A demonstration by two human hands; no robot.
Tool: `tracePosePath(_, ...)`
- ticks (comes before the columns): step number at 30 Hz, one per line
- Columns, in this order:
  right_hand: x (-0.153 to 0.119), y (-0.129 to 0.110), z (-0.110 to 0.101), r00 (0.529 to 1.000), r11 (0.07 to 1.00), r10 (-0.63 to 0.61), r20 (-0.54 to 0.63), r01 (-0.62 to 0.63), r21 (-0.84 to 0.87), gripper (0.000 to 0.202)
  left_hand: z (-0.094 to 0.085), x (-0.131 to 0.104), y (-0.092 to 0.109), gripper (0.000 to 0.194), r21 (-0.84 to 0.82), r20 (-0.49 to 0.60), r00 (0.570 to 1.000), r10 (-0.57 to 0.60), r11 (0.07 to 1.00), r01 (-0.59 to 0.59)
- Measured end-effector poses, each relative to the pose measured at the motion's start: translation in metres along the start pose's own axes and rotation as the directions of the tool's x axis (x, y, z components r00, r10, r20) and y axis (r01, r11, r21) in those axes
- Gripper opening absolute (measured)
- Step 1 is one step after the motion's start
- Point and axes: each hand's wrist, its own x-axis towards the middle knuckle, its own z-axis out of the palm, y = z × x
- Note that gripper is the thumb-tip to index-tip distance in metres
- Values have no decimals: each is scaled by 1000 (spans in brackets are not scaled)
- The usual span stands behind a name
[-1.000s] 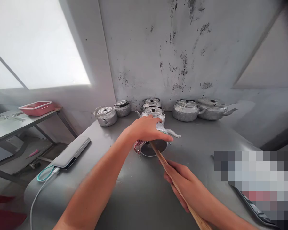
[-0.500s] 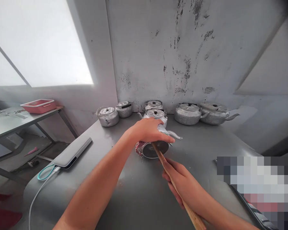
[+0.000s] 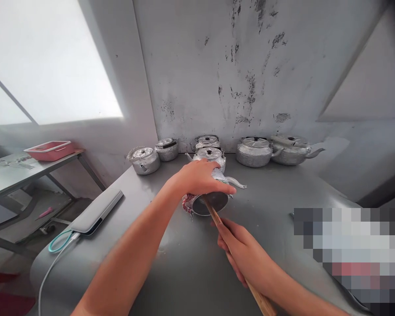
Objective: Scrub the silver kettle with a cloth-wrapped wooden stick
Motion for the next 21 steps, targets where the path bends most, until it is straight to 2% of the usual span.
tracePosePath(13,6,5,2,999,998,-49,1,49,38,40,-1,1,-4,94,-45,-5,1000,-7,999,7)
tracePosePath(17,7,3,3,999,999,-27,32,26,32,41,-1,1,-4,97,-43,2,1000,-22,999,22)
tracePosePath(21,6,1,2,998,996,-59,3,59,63,39,-2,0,-5,99,-46,13,1000,-28,999,29)
